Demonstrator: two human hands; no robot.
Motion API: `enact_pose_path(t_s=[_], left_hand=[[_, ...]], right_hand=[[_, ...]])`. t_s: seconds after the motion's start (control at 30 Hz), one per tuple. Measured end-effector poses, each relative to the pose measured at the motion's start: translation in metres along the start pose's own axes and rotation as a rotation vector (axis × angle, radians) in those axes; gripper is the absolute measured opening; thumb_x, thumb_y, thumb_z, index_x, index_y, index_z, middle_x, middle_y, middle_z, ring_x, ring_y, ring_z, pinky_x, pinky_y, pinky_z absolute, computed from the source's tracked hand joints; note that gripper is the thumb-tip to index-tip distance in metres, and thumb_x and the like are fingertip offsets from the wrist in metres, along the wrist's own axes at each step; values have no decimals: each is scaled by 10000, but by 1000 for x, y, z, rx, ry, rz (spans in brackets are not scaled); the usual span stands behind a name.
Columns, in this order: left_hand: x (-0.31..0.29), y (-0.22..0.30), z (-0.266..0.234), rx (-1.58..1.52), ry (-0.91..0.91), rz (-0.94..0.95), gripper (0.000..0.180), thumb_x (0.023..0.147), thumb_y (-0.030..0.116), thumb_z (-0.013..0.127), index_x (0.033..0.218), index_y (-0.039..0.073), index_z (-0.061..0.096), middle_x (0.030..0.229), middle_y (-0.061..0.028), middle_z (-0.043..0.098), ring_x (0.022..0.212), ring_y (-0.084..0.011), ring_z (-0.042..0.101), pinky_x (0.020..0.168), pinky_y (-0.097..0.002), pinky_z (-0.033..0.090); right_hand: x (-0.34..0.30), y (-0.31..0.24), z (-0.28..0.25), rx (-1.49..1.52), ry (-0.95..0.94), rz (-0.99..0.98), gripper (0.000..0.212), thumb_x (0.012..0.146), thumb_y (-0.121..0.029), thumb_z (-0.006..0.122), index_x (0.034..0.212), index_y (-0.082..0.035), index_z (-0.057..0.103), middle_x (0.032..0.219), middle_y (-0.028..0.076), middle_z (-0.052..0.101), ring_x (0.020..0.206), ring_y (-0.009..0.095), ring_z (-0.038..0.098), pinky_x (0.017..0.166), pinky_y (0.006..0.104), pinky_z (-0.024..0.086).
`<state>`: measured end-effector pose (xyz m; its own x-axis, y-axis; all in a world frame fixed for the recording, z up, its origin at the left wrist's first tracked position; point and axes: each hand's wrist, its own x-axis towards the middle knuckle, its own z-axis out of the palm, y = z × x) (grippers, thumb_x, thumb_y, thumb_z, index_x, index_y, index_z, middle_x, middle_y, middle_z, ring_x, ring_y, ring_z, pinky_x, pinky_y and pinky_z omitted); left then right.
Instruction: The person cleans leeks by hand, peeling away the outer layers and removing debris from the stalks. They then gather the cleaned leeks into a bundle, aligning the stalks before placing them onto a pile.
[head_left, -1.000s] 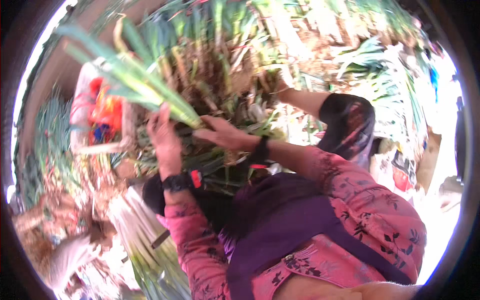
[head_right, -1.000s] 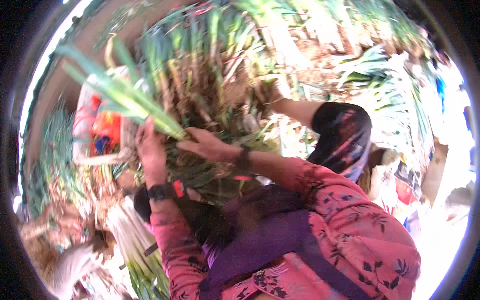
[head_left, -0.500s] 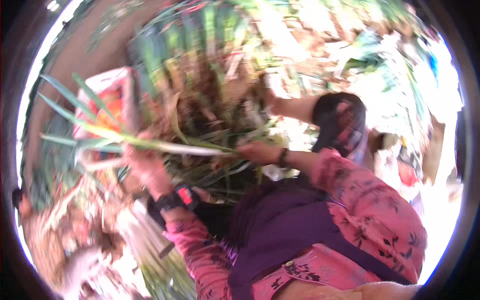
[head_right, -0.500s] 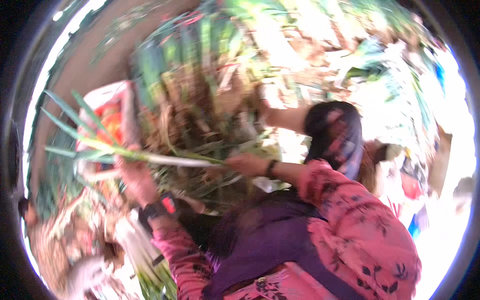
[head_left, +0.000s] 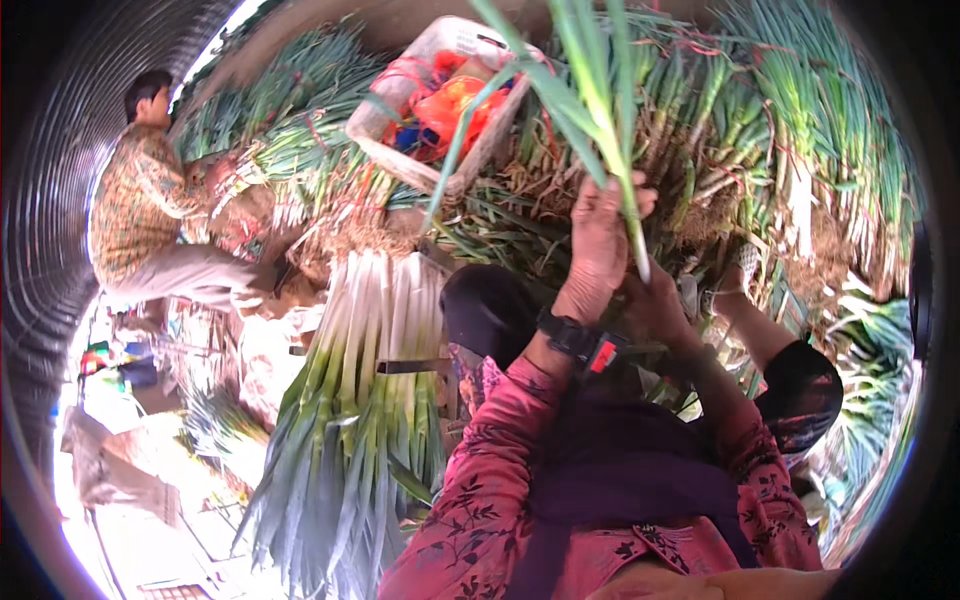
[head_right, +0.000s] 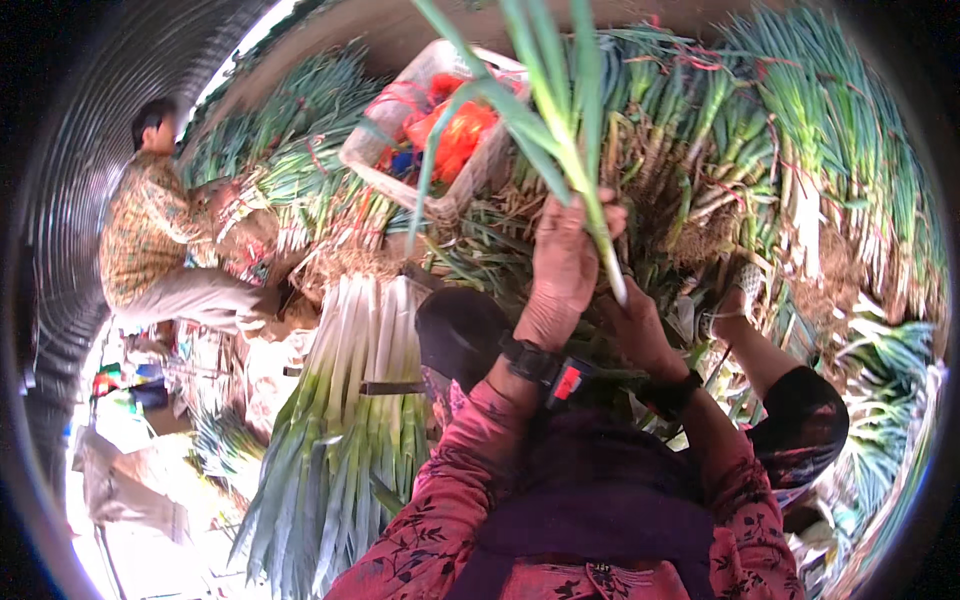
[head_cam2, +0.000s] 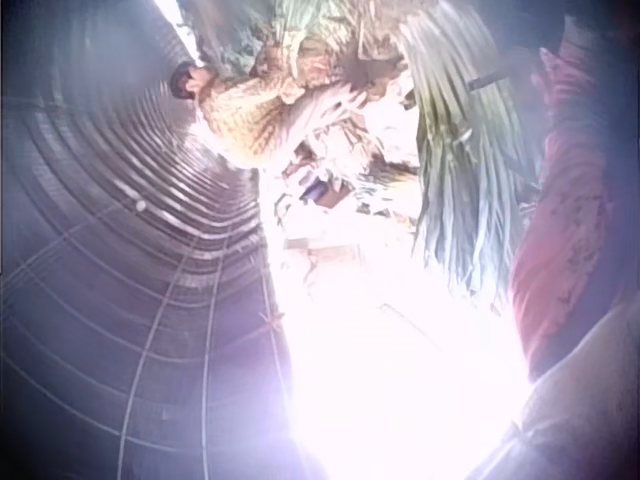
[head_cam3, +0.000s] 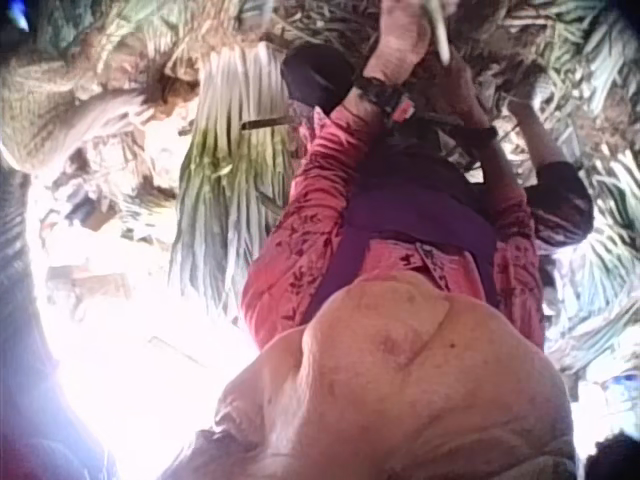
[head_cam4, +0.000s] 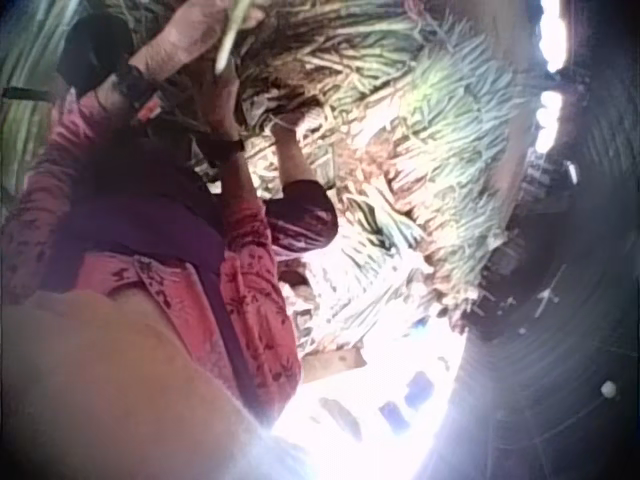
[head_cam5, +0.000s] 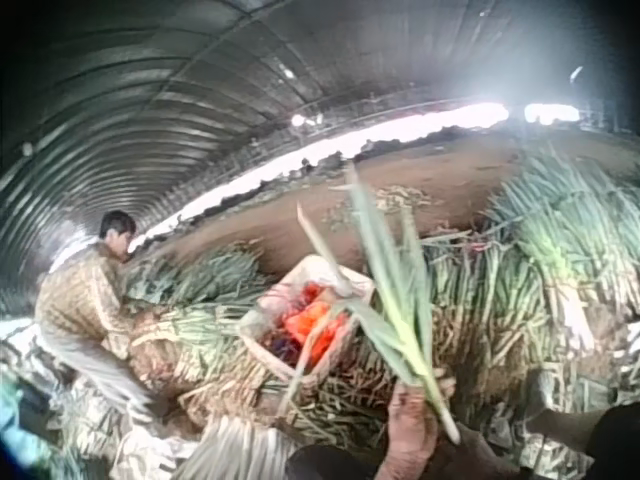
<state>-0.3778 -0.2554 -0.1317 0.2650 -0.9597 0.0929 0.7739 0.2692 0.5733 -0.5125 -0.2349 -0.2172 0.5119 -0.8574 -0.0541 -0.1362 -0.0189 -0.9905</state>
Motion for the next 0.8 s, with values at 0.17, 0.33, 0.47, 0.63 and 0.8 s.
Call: enact_pose_path(t_s=[0.17,0.33,0.47,0.63,0.8], left_hand=[[-25,-25,-1,89,91,-42,234,956,209,568,1058,-1,568,1004,-131,666,884,-233,671,816,-359,554],[-28,-28,6,-71,72,-118,236,952,215,562,992,-18,565,949,-179,661,841,-272,674,793,-392,572],[-15,4,-28,-5,80,-311,316,886,192,612,952,-117,615,856,-182,661,761,-271,677,733,-380,584],[-13,21,-22,422,123,-174,244,914,121,547,983,-99,628,843,-131,668,746,-180,631,720,-320,516],[-25,16,-63,1205,146,304,310,864,87,657,1117,-63,560,979,-104,634,898,-135,587,808,-269,473]], right_hand=[[-10,-26,4,-195,214,-17,246,915,-107,563,1126,16,538,819,68,602,738,119,549,663,305,477],[-16,-32,7,-240,272,-317,246,913,-93,552,1137,6,545,920,106,626,828,159,595,723,329,493],[-11,-19,10,-94,-19,-397,380,952,-194,502,1286,-14,490,1190,148,563,1061,244,578,864,344,463],[4,-44,17,-165,148,-408,129,874,-10,592,918,-12,471,707,133,468,595,212,443,546,321,402],[6,-61,24,-239,134,-418,124,913,-25,572,923,-16,449,608,54,473,525,89,488,479,269,405]])
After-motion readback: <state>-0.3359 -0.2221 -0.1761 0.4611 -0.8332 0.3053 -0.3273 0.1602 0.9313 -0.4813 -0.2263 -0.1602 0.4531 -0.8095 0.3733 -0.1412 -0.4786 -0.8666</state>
